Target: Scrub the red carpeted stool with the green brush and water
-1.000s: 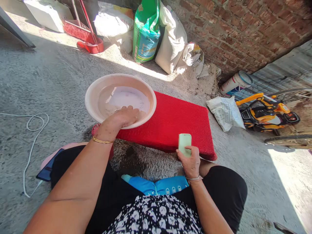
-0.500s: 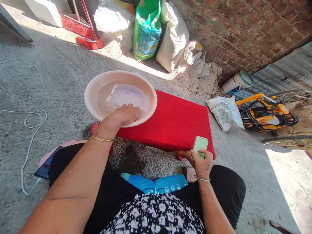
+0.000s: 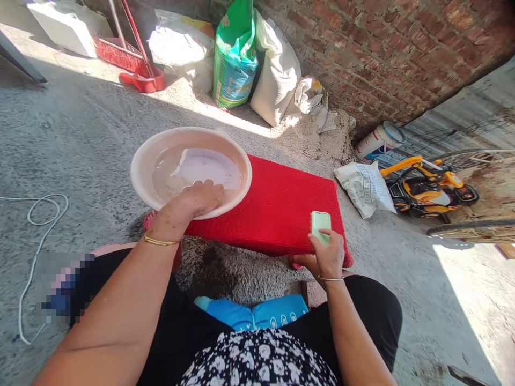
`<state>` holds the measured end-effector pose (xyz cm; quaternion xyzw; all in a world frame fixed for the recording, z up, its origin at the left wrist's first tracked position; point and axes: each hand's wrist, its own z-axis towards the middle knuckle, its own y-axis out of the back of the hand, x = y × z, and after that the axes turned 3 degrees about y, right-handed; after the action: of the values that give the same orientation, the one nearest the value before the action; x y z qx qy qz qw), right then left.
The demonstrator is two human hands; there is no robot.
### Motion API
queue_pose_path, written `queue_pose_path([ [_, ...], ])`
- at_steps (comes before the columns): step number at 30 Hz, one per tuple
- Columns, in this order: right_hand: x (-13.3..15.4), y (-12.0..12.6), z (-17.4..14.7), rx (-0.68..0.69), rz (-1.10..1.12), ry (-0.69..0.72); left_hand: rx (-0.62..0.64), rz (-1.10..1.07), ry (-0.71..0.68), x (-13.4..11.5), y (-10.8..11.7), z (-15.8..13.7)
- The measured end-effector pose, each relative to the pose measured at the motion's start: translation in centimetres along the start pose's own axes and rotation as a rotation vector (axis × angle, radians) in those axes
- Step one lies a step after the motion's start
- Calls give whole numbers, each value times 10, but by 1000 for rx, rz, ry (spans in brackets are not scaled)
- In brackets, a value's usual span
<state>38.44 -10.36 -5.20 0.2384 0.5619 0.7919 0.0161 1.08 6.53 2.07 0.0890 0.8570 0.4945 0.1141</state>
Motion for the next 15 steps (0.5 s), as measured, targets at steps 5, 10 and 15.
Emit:
queue_pose_path([
  [5, 96, -39, 31, 181, 92, 108, -34, -2, -17, 5, -6, 1],
  [10, 98, -44, 50, 279, -21, 17, 7, 6, 13, -3, 3, -8],
  [15, 14, -10, 59, 130, -113, -255, 30, -21, 14, -7, 9, -9],
])
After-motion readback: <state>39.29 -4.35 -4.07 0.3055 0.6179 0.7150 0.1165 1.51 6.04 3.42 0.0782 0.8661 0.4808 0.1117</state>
